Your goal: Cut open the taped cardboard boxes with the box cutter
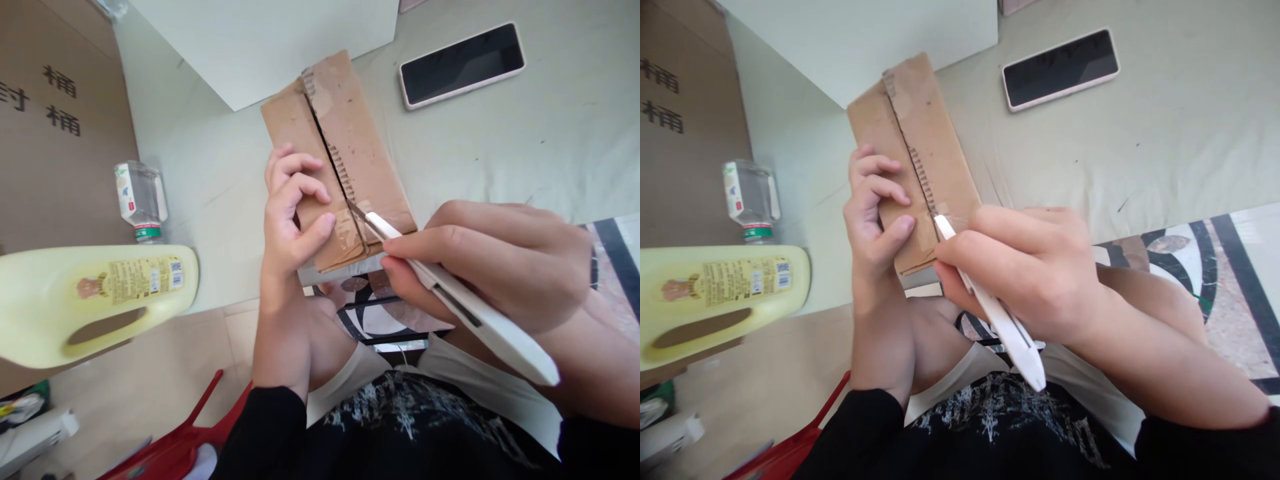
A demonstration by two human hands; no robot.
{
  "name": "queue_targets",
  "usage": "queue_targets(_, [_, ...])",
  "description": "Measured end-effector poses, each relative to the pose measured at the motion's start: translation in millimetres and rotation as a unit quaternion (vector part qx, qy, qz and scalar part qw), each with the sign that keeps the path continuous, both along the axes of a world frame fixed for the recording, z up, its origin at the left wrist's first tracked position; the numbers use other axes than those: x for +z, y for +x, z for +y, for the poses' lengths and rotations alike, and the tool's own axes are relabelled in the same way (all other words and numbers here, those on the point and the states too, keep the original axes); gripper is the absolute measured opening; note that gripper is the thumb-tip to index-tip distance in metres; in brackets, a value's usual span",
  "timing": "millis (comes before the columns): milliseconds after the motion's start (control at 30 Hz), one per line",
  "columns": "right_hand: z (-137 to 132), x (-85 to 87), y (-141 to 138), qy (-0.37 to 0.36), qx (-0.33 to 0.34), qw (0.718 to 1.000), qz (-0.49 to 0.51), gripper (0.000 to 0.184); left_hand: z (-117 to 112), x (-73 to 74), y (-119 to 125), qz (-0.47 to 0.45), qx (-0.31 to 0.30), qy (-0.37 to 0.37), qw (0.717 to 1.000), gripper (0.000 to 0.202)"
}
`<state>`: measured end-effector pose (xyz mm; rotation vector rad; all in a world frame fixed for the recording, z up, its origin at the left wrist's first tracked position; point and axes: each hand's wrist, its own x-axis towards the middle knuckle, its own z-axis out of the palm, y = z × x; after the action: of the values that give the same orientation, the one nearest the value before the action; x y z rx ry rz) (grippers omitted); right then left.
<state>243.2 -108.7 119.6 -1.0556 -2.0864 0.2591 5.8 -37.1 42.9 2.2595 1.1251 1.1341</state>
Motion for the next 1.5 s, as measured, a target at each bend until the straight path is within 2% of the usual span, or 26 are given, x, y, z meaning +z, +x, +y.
queue_targets(300, [-4, -12.9, -10, -0.011, 0.007, 1.000, -0.010, 0.024, 1, -3.1, 1, -0.018, -0.004, 0.011, 1.000, 0.043])
queue_targets(433, [-5, -14.2, -11, -0.035, 0.040, 0.999, -0.002, 0.005, 0, -2.4, 0, -0.013, 0.003, 0.002, 1.000, 0.046])
queue_targets(600, [-6, -13.7, -11, -0.032, 0.059, 0.998, -0.007, 0.017, 1, -3.0, -1, -0.008, -0.009, 0.014, 1.000, 0.045])
queue_targets(800, [-9, -10.7, -11, 0.002, 0.066, 0.998, -0.012, 0.012, 0, -1.7, 2, -0.018, -0.010, 0.029, 0.999, 0.036])
queue_targets(967, [-6, -10.4, -11, 0.016, 0.064, 0.997, -0.025, 0.014, 1, -1.5, 2, -0.022, -0.004, 0.021, 1.000, 0.037])
queue_targets(1233, [-8, -5.9, -8, 0.030, 0.070, 0.996, -0.049, 0.019, 5, -6.2, -2, -0.017, -0.030, 0.063, 0.997, 0.036])
queue_targets(1367, [-10, -1.3, -5, 0.028, 0.085, 0.994, -0.068, 0.012, 2, -1.8, 1, -0.015, -0.009, 0.033, 0.999, 0.038])
queue_targets(1500, [-9, -3.1, -5, 0.025, 0.084, 0.992, -0.088, 0.014, -1, 0.2, 3, -0.005, 0.009, 0.016, 1.000, 0.043])
